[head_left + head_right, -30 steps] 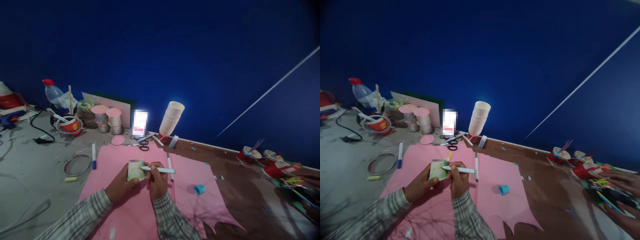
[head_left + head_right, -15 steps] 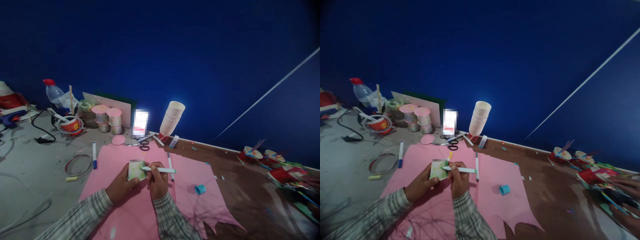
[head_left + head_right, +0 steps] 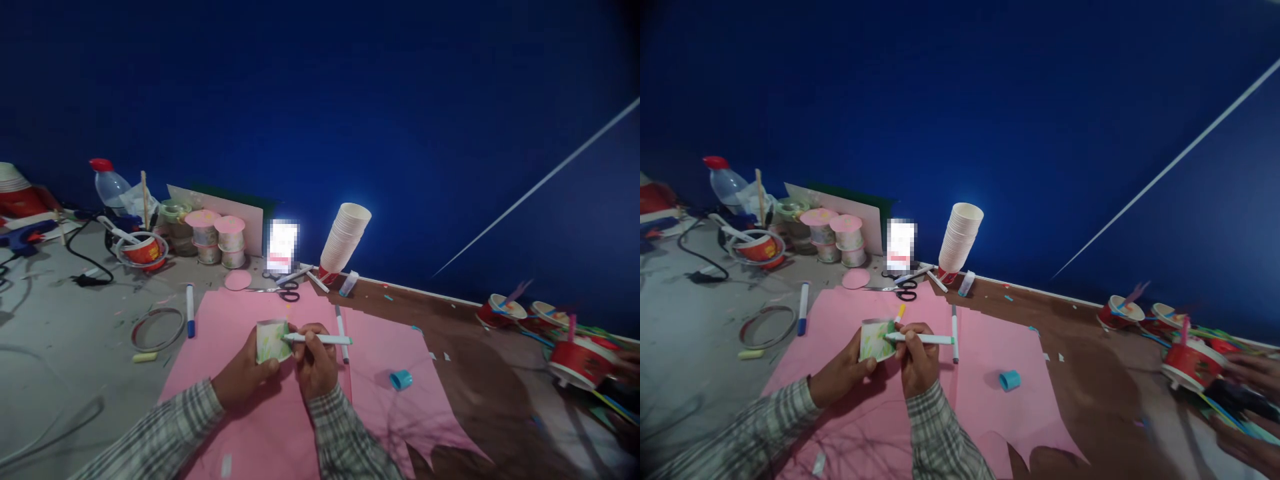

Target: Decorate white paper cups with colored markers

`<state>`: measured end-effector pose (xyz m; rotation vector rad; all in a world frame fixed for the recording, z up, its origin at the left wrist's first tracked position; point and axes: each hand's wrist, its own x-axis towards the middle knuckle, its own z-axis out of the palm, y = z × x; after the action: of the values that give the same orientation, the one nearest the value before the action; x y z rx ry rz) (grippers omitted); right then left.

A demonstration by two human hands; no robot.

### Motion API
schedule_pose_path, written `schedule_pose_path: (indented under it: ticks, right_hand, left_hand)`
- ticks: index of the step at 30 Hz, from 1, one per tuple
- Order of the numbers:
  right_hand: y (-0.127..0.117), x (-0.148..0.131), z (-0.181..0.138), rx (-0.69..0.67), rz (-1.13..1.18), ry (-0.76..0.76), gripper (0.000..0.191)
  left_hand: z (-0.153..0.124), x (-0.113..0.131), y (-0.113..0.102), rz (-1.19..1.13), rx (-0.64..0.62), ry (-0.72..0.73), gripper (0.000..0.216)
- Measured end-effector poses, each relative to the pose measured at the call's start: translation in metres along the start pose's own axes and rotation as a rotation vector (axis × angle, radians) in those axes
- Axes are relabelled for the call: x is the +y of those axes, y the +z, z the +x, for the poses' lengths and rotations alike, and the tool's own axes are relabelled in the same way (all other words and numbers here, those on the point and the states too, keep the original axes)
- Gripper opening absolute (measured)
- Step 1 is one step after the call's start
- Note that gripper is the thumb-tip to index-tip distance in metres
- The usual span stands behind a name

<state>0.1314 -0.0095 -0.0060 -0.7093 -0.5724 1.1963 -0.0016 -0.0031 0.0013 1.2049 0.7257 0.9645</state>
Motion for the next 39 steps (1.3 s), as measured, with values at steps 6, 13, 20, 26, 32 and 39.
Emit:
schedule_pose_path:
  ticks: [6,13,20,26,32,39]
  right_hand:
    - [-0.001,0.0,0.002,-0.013,0.017,0.012,0.008]
    - [0.001,-0.002,0.0,-0.036,-0.005,-0.019,0.009]
    - [-0.005,0.006,-0.003,-0.043,-0.147,-0.083,0.007]
    - [-0.003,0.005,-0.004,-0.002,-0.183,-0.09,0.008]
    - [0.0,0.002,-0.003,-0.002,-0.215,-0.099,0.008]
    - [-0.002,0.004,-0.002,0.008,-0.201,-0.119,0.008]
  left_hand:
    - [0.0,-0.001,-0.004,-0.047,-0.079,-0.018,0.062]
    - [0.002,0.003,0.002,-0.054,0.067,-0.029,0.058]
    - [0.001,0.015,0.017,0.02,0.238,-0.04,0.056]
    - [0.001,0.013,0.014,0.054,0.225,-0.035,0.058]
    - [0.001,0.014,0.016,0.035,0.243,-0.037,0.057]
    - [0.001,0.014,0.015,0.052,0.224,-0.04,0.055]
